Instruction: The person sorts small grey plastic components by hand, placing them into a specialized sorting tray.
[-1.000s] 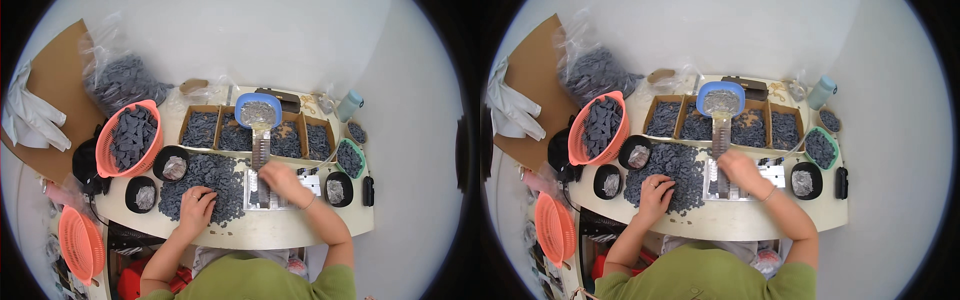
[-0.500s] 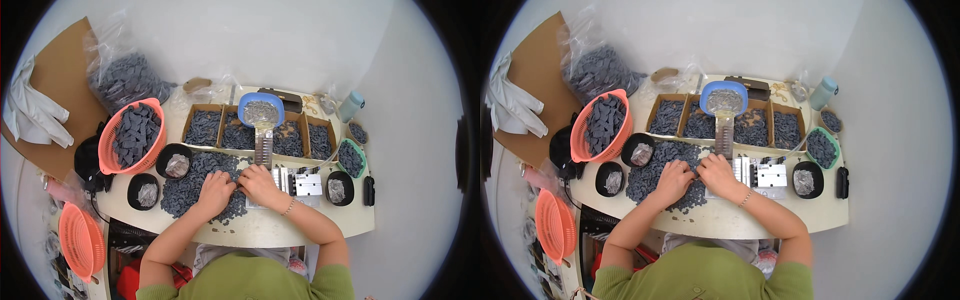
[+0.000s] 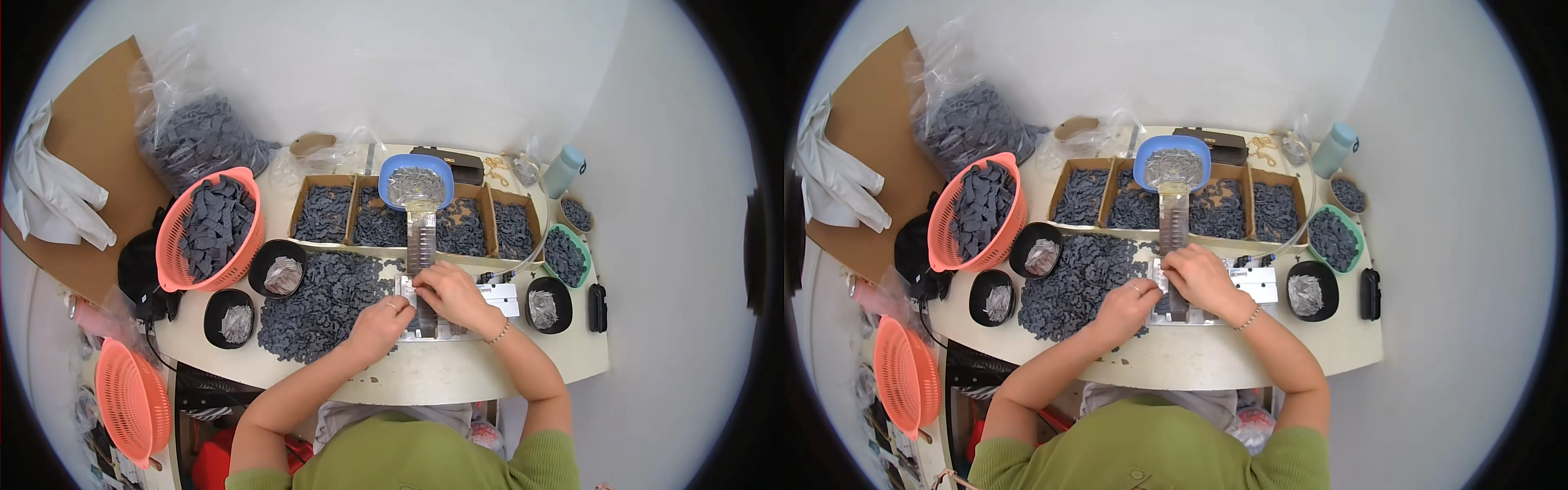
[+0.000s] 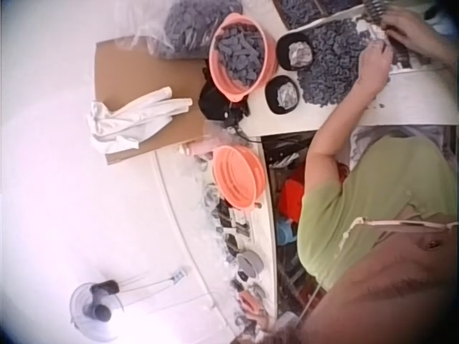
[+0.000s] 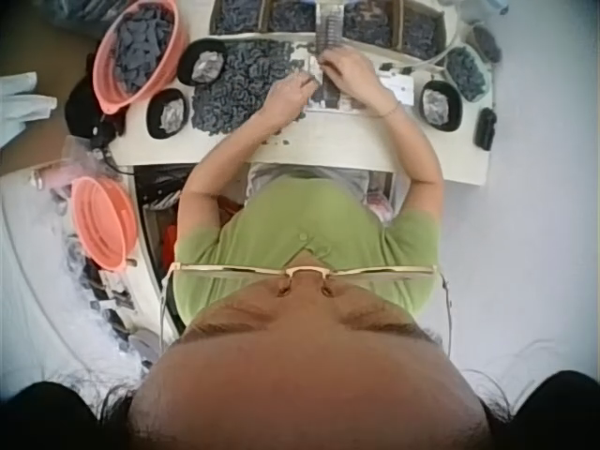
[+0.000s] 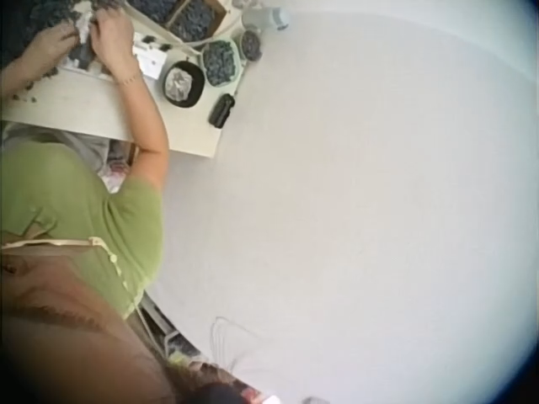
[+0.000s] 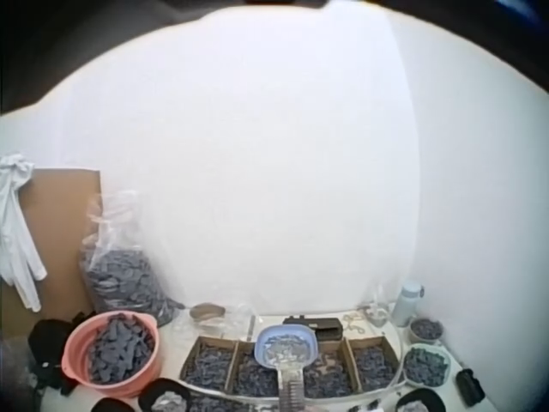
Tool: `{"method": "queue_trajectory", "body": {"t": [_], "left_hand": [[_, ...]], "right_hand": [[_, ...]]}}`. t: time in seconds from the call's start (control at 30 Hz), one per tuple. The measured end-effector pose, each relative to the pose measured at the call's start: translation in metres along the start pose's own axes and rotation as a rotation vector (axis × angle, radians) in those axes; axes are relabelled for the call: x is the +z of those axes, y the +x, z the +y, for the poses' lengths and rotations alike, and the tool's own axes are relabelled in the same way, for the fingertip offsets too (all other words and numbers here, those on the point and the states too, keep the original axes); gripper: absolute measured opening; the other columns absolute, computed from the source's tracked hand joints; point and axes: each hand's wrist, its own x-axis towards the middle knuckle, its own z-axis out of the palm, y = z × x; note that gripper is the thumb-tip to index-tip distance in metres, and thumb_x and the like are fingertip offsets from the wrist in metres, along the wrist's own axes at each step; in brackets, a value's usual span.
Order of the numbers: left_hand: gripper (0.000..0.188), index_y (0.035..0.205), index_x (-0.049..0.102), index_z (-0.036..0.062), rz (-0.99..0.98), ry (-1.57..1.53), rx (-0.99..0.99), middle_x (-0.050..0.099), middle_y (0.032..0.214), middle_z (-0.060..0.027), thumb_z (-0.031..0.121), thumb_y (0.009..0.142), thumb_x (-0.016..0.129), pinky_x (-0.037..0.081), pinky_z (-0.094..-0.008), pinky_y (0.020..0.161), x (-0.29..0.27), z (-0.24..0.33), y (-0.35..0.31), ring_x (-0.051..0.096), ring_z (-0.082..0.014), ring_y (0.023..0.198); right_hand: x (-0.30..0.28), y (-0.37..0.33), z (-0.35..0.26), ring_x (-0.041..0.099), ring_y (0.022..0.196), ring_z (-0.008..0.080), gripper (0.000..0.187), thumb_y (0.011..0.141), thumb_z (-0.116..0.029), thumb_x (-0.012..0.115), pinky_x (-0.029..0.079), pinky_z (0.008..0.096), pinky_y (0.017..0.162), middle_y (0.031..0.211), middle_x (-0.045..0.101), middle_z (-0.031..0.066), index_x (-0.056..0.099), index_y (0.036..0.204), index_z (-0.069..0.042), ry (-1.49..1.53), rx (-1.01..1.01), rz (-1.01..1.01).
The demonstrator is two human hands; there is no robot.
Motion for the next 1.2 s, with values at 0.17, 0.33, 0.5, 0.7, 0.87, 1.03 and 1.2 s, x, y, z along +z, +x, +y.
{"method": "queue_trajectory", "body": {"t": [0.17,0.33,0.5,0.7,0.87,1.03,1.2], "left_hand": [[0.030,0.096,0.061,-0.0055,-0.122,0.212,0.154,0.061,0.100,-0.0144,0.007,0.069,0.058,0.052,-0.0343,0.077,0.009,0.008,-0.007,0.061,-0.0255,0.095],[0.039,0.107,0.060,-0.0082,-0.167,0.313,0.207,0.059,0.116,-0.0212,0.011,0.073,0.057,0.043,-0.0390,0.099,-0.005,0.020,-0.018,0.056,-0.0306,0.111],[0.033,0.106,0.063,0.0007,-0.181,0.228,0.107,0.062,0.112,-0.0147,0.009,0.075,0.056,0.044,-0.0391,0.094,-0.015,0.029,-0.025,0.056,-0.0282,0.111],[0.014,0.085,0.067,0.0067,-0.054,0.238,-0.191,0.058,0.085,-0.0054,0.008,0.071,0.069,0.044,-0.0373,0.071,-0.047,-0.020,-0.016,0.054,-0.0255,0.083],[0.010,0.080,0.067,0.0084,-0.159,0.201,-0.204,0.057,0.086,-0.0041,0.009,0.071,0.072,0.043,-0.0361,0.072,-0.044,-0.035,-0.008,0.054,-0.0239,0.085],[0.005,0.081,0.061,0.0044,-0.081,0.011,-0.329,0.057,0.084,-0.0087,0.005,0.078,0.065,0.045,-0.0400,0.072,-0.043,-0.042,0.006,0.056,-0.0278,0.081],[0.019,0.097,0.065,0.0028,-0.084,-0.419,-0.496,0.059,0.086,-0.0128,-0.006,0.083,0.057,0.048,-0.0329,0.071,-0.070,-0.037,0.001,0.060,-0.0279,0.079]], "right_hand": [[0.002,-0.009,0.007,0.059,0.081,0.0289,0.008,0.079,-0.009,0.067,0.047,0.0391,0.073,0.081,0.064,0.0095,0.064,0.086,-0.005,0.013,-0.011,-0.008],[0.018,0.003,0.005,0.059,0.080,0.0284,0.007,0.079,-0.009,0.066,0.047,0.0387,0.076,0.081,0.065,0.0083,0.065,0.085,-0.006,0.067,-0.082,0.002],[0.052,0.035,-0.009,0.060,0.086,0.0284,0.014,0.077,-0.012,0.068,0.048,0.0384,0.079,0.086,0.063,0.0071,0.066,0.090,-0.007,0.089,-0.242,-0.146],[0.062,0.042,-0.007,0.062,0.084,0.0302,0.008,0.075,-0.008,0.065,0.051,0.0415,0.072,0.082,0.061,0.0094,0.064,0.083,-0.006,0.030,-0.249,-0.167],[0.030,0.029,0.001,0.061,0.084,0.0310,0.005,0.081,-0.009,0.062,0.050,0.0410,0.073,0.084,0.062,0.0101,0.064,0.086,-0.006,0.054,-0.089,-0.036],[0.025,0.011,0.002,0.060,0.085,0.0296,0.010,0.080,-0.009,0.065,0.050,0.0387,0.074,0.087,0.062,0.0087,0.065,0.089,-0.007,0.015,-0.078,-0.066],[0.050,0.017,-0.008,0.057,0.089,0.0247,0.015,0.076,-0.013,0.070,0.043,0.0365,0.080,0.090,0.062,0.0040,0.067,0.090,-0.010,-0.131,-0.215,-0.088]]}}
